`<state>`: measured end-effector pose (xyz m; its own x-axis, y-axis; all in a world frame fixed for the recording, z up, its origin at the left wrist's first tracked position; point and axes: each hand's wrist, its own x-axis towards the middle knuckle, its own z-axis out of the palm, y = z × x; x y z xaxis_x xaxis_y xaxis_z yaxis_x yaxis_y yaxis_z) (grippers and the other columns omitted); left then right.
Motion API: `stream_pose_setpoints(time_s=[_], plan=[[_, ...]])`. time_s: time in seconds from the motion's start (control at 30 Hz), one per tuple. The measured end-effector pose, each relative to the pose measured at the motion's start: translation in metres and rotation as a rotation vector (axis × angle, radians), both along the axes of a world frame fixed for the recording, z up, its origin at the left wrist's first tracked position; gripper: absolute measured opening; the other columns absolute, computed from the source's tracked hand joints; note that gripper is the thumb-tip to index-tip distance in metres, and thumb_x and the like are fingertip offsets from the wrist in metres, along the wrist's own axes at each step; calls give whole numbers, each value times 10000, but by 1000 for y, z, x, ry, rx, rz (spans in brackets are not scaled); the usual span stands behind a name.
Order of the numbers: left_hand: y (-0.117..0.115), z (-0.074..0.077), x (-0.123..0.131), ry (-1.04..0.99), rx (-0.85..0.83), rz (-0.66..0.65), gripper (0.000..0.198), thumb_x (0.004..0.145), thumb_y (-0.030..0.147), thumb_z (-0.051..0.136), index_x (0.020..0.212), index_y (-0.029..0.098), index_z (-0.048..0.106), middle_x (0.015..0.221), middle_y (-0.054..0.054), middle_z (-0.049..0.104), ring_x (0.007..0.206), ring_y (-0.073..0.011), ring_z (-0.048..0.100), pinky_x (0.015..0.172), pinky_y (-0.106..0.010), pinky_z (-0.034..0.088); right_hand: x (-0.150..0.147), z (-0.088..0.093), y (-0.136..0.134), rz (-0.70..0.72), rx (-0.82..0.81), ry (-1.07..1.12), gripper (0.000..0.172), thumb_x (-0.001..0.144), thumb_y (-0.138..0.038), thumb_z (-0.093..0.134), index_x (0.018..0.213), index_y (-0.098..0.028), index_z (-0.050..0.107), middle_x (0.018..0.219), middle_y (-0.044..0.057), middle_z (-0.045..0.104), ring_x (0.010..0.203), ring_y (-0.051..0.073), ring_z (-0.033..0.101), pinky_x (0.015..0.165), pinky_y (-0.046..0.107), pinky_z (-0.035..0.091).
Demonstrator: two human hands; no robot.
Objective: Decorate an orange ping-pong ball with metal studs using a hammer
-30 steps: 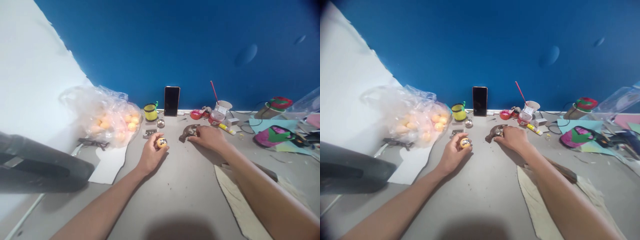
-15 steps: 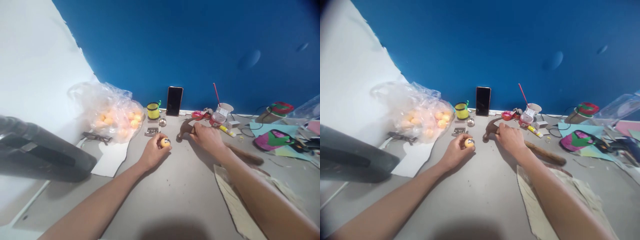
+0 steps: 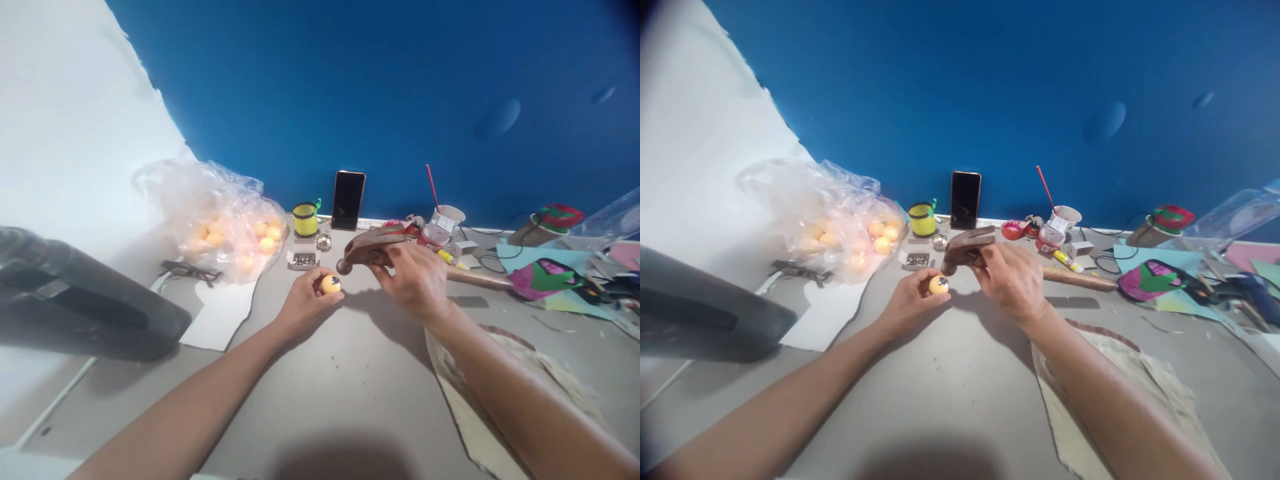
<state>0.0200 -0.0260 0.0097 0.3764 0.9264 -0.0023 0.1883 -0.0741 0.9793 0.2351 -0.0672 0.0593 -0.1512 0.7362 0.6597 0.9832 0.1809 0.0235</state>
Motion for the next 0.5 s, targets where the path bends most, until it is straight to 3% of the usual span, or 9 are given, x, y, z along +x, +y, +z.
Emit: stream_pose_setpoints(time_s=[0.07,0.23,0.37,0.5], plan=[[0,1,0,27,6,11,332,710,305,787,995,176,675,842,-5,678,745,-158,594,677,-272,473,1,-2,1,-6,87,5,234,1002,-363,564,866,-198,659,762,77,696,735,213,609,692,323,371],[0,5,1,50,7,-44,310,689,296,780,953,163,688,812,7,656,711,-141,564,659,-258,453,-3,-10,5,165,197,-66,169,956,-262,612,802,-194,616,648,22,628,602,166,519,622,316,318],[-2,9,1,80,-7,-41,343,682,303,780,987,167,702,816,5,667,703,-147,573,647,-257,458,0,-6,6,106,314,-27,126,934,-259,634,824,-200,613,670,19,633,645,175,544,649,309,341],[-2,8,1,102,26,-49,267,695,302,775,912,169,693,785,16,644,697,-139,557,644,-247,438,1,-4,6,166,234,-68,155,939,-237,602,790,-199,610,665,18,632,618,167,524,630,315,323]])
